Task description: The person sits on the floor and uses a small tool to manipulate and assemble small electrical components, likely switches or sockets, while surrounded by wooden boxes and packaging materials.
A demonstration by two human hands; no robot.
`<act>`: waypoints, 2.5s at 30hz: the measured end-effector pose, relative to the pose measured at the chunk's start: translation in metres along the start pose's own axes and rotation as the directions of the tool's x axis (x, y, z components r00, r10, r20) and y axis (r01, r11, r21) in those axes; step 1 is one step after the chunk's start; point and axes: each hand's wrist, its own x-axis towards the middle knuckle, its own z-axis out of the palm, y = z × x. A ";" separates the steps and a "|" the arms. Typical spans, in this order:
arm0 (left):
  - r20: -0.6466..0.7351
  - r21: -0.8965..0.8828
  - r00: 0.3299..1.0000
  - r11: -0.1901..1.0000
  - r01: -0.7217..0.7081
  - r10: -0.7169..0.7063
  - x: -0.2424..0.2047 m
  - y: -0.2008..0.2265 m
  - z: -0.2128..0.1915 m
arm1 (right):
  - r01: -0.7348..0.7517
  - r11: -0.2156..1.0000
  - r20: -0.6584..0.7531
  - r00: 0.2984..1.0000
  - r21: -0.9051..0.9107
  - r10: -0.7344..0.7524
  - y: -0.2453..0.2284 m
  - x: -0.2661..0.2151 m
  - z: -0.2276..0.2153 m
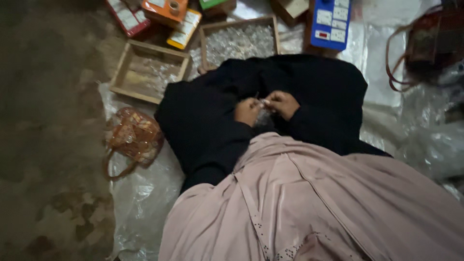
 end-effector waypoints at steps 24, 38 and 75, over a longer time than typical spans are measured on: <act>0.045 -0.101 0.998 0.994 -0.027 0.032 -0.009 0.031 -0.019 | 0.052 0.999 0.003 0.999 0.000 -0.052 -0.012 -0.007 0.010; 0.021 -0.262 1.000 0.965 0.020 -0.016 -0.002 0.002 -0.012 | 0.036 0.999 -0.075 0.997 0.032 -0.034 -0.034 -0.010 0.021; -0.134 0.137 0.968 0.971 -0.195 0.213 -0.001 0.014 0.008 | -0.100 0.958 0.075 0.989 -0.268 0.125 0.013 0.013 -0.011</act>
